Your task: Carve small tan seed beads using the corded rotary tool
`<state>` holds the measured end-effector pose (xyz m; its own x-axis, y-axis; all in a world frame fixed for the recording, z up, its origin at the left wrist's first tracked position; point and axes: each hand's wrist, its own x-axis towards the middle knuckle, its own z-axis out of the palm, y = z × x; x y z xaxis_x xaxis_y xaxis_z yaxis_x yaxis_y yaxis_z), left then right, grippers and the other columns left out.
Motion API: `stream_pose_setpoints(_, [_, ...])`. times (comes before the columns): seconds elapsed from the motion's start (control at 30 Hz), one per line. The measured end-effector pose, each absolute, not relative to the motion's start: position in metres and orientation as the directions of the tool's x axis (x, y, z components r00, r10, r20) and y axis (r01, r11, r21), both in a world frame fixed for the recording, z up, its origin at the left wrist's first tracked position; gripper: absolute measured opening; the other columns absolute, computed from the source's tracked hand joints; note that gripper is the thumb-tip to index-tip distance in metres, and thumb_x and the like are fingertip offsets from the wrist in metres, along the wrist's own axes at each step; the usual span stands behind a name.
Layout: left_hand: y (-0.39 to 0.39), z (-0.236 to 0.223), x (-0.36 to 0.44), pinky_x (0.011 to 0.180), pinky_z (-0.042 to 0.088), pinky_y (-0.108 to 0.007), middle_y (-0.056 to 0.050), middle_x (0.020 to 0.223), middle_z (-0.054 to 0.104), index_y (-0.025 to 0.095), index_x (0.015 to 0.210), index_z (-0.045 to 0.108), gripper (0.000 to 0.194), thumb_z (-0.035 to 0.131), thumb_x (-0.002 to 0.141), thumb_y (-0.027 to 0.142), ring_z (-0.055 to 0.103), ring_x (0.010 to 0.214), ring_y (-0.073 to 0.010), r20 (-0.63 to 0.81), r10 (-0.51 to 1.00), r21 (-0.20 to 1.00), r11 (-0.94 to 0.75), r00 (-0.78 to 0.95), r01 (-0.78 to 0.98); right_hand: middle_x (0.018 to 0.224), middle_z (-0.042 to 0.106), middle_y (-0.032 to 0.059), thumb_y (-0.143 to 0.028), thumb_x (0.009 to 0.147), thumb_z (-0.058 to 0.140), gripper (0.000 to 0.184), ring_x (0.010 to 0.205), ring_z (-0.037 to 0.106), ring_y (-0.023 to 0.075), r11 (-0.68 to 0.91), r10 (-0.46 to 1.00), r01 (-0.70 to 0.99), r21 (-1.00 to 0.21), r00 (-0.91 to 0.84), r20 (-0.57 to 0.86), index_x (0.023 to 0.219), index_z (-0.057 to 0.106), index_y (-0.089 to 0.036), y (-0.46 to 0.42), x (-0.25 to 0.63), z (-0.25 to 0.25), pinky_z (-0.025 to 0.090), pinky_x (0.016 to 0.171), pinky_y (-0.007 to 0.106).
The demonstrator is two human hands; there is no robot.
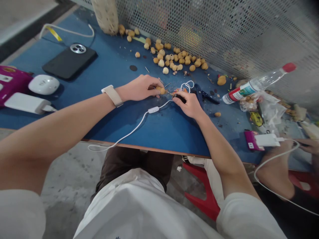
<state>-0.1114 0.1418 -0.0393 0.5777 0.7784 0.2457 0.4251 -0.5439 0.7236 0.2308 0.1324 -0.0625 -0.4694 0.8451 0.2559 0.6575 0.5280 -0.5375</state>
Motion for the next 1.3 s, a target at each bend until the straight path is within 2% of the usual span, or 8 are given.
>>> stream_pose_setpoints(0.1, [0.1420, -0.0404, -0.1111, 0.114, 0.070, -0.044, -0.010, 0.112, 0.099, 0.024, 0.143, 0.098, 0.040, 0.085, 0.121, 0.055, 0.091, 0.110, -0.0313, 0.247, 0.779, 0.714, -0.548, 0.576, 0.435, 0.107, 0.095, 0.0092, -0.119, 0.111, 0.049, 0.104, 0.098, 0.090, 0.0368, 0.503, 0.860, 0.685, -0.527, -0.457, 0.226, 0.137, 0.096, -0.030, 0.1326, 0.2313, -0.0616, 0.073, 0.104, 0.056])
stream_pose_setpoints(0.2, [0.1427, -0.0408, -0.1117, 0.114, 0.070, -0.044, -0.010, 0.112, 0.098, 0.024, 0.144, 0.097, 0.040, 0.084, 0.121, 0.055, 0.091, 0.111, -0.0316, 0.248, 0.774, 0.717, -0.551, 0.583, 0.427, 0.107, 0.093, 0.0093, -0.122, 0.109, 0.043, 0.110, 0.088, 0.085, 0.0335, 0.508, 0.857, 0.688, -0.519, -0.465, 0.223, 0.137, 0.094, -0.029, 0.1318, 0.2312, -0.0598, 0.071, 0.098, 0.053])
stream_pose_setpoints(0.33, [0.1430, -0.0397, -0.1125, 0.115, 0.069, -0.044, -0.011, 0.113, 0.098, 0.022, 0.144, 0.096, 0.042, 0.084, 0.121, 0.056, 0.090, 0.111, -0.0315, 0.243, 0.767, 0.715, -0.555, 0.593, 0.424, 0.102, 0.091, 0.0092, -0.122, 0.109, 0.040, 0.111, 0.086, 0.082, 0.0329, 0.512, 0.855, 0.684, -0.520, -0.466, 0.230, 0.134, 0.093, -0.028, 0.1299, 0.2299, -0.0582, 0.069, 0.095, 0.052])
stream_pose_setpoints(0.6, [0.1403, -0.0359, -0.1126, 0.116, 0.070, -0.046, -0.012, 0.117, 0.099, 0.019, 0.146, 0.094, 0.044, 0.078, 0.124, 0.053, 0.092, 0.114, -0.0324, 0.215, 0.772, 0.691, -0.553, 0.598, 0.465, 0.098, 0.090, 0.0096, -0.122, 0.108, 0.049, 0.107, 0.084, 0.079, 0.0317, 0.537, 0.839, 0.634, -0.556, -0.469, 0.275, 0.126, 0.093, -0.026, 0.1316, 0.2295, -0.0623, 0.064, 0.089, 0.050])
stream_pose_setpoints(0.87, [0.1408, -0.0355, -0.1137, 0.118, 0.071, -0.046, -0.011, 0.116, 0.098, 0.021, 0.145, 0.094, 0.045, 0.078, 0.125, 0.058, 0.092, 0.116, -0.0317, 0.224, 0.761, 0.694, -0.563, 0.609, 0.449, 0.094, 0.088, 0.0085, -0.119, 0.111, 0.050, 0.104, 0.082, 0.078, 0.0314, 0.542, 0.836, 0.638, -0.547, -0.473, 0.278, 0.128, 0.094, -0.027, 0.1323, 0.2310, -0.0635, 0.064, 0.088, 0.049])
stream_pose_setpoints(1.3, [0.1385, -0.0354, -0.1105, 0.116, 0.071, -0.047, -0.011, 0.114, 0.098, 0.020, 0.143, 0.094, 0.041, 0.079, 0.125, 0.053, 0.092, 0.115, -0.0327, 0.224, 0.778, 0.700, -0.548, 0.588, 0.459, 0.116, 0.097, 0.0154, -0.122, 0.108, 0.049, 0.110, 0.107, 0.090, 0.0414, 0.537, 0.840, 0.640, -0.550, -0.469, 0.275, 0.130, 0.098, -0.025, 0.1314, 0.2290, -0.0624, 0.072, 0.104, 0.056])
